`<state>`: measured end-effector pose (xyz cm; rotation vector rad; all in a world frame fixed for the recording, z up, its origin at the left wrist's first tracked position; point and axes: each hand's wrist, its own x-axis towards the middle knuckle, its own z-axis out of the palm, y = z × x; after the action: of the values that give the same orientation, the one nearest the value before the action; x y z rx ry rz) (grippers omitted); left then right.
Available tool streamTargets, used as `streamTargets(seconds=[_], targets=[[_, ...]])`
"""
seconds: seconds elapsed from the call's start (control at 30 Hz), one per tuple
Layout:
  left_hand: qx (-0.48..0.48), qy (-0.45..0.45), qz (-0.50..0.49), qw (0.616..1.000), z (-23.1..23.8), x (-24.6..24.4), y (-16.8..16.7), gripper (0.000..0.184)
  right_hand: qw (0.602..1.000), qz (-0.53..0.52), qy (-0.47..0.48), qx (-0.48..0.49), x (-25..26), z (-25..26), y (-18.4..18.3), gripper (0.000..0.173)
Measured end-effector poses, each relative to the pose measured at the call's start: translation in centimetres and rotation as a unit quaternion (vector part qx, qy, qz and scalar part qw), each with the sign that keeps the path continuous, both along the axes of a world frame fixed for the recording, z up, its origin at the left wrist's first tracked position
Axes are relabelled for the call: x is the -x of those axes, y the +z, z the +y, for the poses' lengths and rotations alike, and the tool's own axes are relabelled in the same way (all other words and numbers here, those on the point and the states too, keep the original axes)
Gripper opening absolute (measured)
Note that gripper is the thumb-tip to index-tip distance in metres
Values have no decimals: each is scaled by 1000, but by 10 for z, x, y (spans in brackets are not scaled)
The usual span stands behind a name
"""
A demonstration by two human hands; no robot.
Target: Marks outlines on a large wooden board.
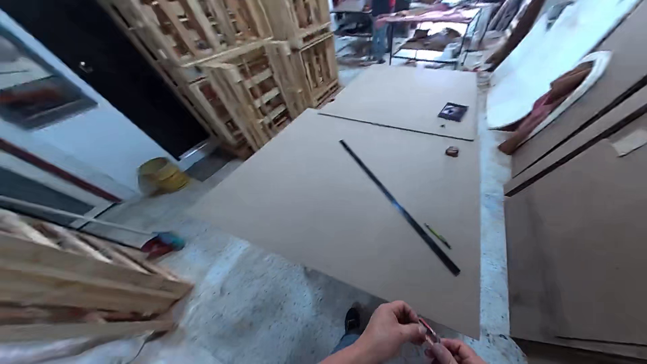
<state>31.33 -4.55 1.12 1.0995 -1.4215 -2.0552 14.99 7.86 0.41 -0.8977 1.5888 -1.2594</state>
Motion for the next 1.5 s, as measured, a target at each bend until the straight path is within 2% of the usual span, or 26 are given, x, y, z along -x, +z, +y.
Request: streamTargets(seconds=[0.1, 0.37, 0.5, 0.63, 0.77, 1.0, 1.17, 1.27, 1.33, 1.37, 1.43, 1.5], targets=[[-22, 32, 10, 999, -11, -57, 0, 17, 998, 34, 58, -1, -37, -26, 3, 12], [-36, 0, 55, 998, -74, -196, -8, 14, 989, 25, 126, 79, -146, -99, -19, 14], [-60, 8, 48, 997, -95, -233, -12, 12, 986, 50, 135, 84, -179, -121, -23, 13], [-69, 18, 33, 997, -106, -251, -11, 11, 978, 129, 147, 72, -197, -137, -18, 11], [-78, 48, 36, 995, -108, -253, -17, 11, 965, 193, 169, 60, -197, -150, -19, 10], [-64, 146, 16, 987, -92, -238, -16, 11, 948, 188, 229, 116, -175, -175, -30, 8], [-55, 250, 19, 967, -66, -192, -12, 10, 929, 185, 294, 126, -125, -189, -34, 10], [-33, 304, 14, 952, -54, -158, -12, 25, 911, 153, 360, 132, -97, -195, -39, 10], [-6, 289, -24, 957, -49, -137, -17, 39, 893, 136, 402, 148, -83, -198, -48, 11], [8, 266, -48, 963, -46, -129, -20, 39, 885, 127, 420, 153, -78, -199, -53, 11], [20, 236, -88, 968, -41, -118, -29, 24, 875, 115, 447, 144, -70, -201, -64, 12], [41, 244, -154, 957, -42, -121, -41, 18, 865, 152, 463, 125, -60, -215, -79, 17]])
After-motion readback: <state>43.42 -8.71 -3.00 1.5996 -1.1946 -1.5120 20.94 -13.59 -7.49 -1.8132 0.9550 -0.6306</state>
